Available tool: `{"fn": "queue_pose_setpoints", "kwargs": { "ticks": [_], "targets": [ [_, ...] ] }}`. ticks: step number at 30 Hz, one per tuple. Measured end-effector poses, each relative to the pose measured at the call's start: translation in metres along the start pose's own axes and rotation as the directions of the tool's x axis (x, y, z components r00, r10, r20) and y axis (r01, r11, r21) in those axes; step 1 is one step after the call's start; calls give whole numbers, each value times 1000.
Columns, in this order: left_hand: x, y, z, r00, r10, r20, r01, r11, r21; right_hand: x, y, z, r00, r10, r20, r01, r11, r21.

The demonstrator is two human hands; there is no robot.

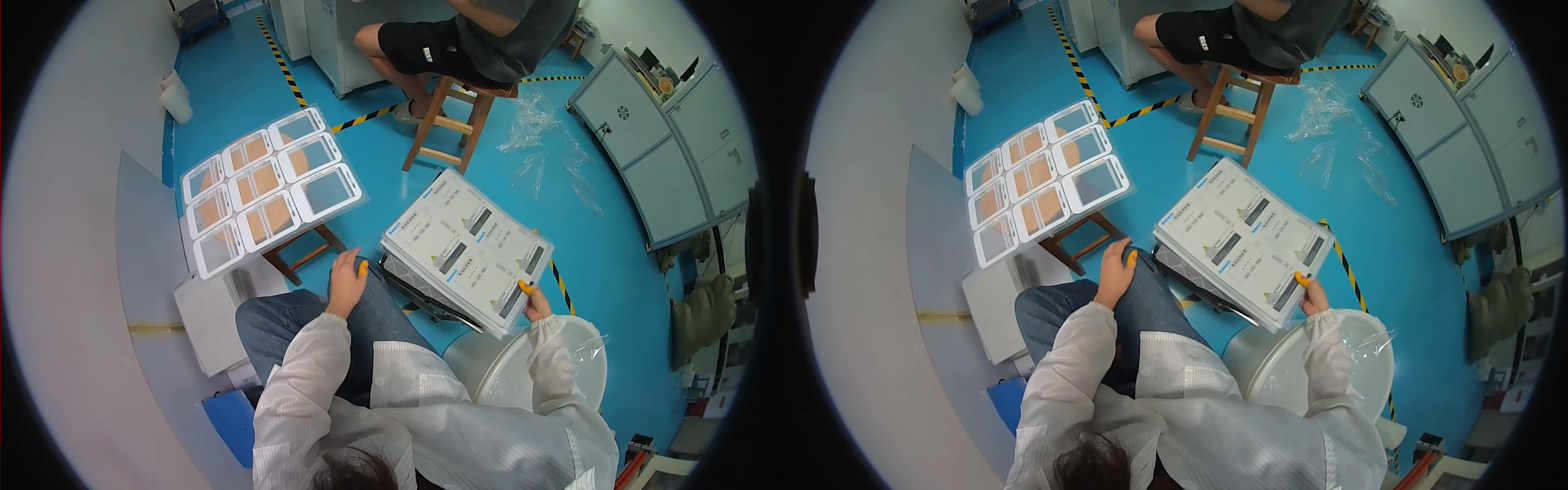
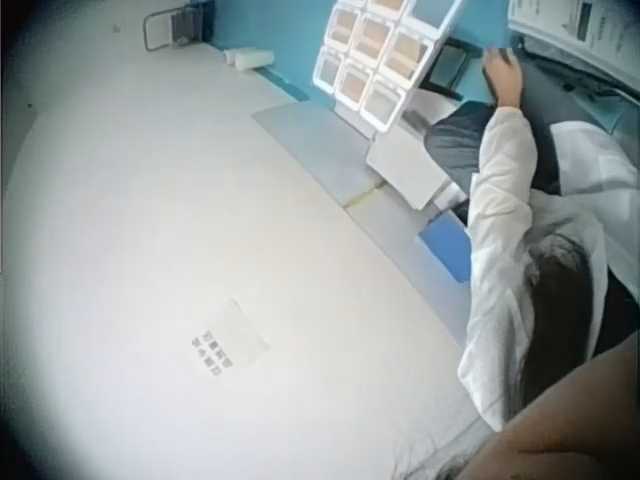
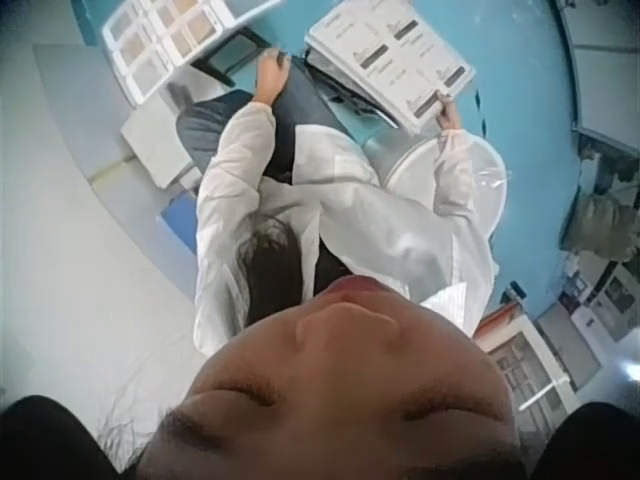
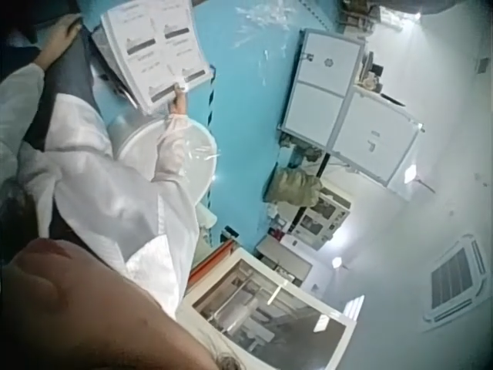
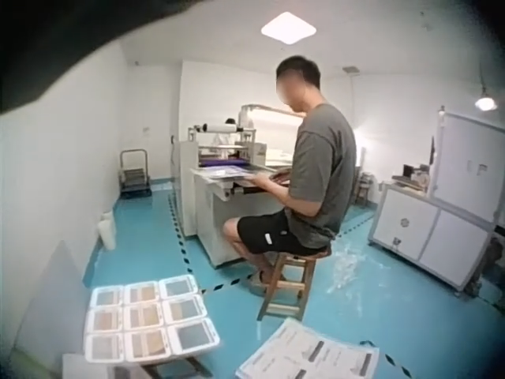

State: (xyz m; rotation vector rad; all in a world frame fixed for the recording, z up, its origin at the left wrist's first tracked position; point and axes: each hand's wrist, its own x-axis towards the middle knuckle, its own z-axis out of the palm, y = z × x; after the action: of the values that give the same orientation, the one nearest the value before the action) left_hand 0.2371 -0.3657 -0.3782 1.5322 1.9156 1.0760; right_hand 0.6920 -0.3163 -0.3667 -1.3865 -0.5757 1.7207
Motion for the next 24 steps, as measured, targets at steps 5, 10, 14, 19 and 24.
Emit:
{"fn": "queue_pose_setpoints", "kwargs": {
  "ticks": [5,10,14,19,24],
  "targets": [
    [33,13,58,963,-197,-186,166,971,-170,2,25,-1,998,-21,-61,24,998,49],
    [56,4,88,859,-508,63,500,806,-316,10,30,-10,958,-60,-281,53,998,-34],
    [67,-24,94,853,-469,230,520,719,-461,20,34,-2,909,-196,-369,28,910,-415],
    [64,-22,95,841,-439,318,541,654,-529,33,47,1,870,-173,-462,16,946,-324],
    [62,-48,78,872,-431,232,480,656,-583,38,54,29,878,-203,-433,8,912,-411]
  ]
}}
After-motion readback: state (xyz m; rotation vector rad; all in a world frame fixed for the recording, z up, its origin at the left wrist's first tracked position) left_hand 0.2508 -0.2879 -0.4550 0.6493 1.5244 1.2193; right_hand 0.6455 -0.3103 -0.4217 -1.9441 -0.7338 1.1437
